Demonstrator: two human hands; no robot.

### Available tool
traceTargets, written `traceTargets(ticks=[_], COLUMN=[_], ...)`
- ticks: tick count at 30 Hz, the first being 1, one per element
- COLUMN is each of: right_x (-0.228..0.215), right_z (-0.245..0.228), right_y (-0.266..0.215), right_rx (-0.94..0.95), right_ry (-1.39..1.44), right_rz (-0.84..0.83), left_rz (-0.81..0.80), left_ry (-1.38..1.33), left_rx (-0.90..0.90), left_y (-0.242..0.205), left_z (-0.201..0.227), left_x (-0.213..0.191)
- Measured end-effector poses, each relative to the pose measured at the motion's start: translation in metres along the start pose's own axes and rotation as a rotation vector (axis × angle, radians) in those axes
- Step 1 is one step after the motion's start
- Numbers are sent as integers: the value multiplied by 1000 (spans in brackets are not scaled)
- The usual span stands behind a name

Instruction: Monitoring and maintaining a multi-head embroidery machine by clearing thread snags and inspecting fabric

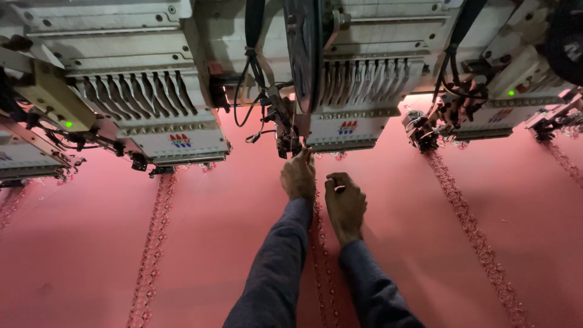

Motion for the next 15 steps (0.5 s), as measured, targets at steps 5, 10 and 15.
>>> traceTargets(ticks=[5,10,15], right_x=[-4,-8,-6], right_z=[-3,-4,-5], right_y=[-3,-6,8], right_rx=[-32,-154,-155], right_ry=[15,70,88], right_rz=[-8,18,-53], left_rz=[-5,0,-72], left_ry=[7,-7,-143], left_rx=[19,1,5], left_y=[-8,-21,-39], left_z=[10,15,14], left_x=[-6,-21,-29])
Point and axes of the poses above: each hand's wrist, its own y-axis towards the middle knuckle, its own x-axis out of the palm, z = x × y, the point moved 3 cm from there along y, towards the middle knuckle, and after that the axes turned 13 degrees about -y, right-handed, at the moved point
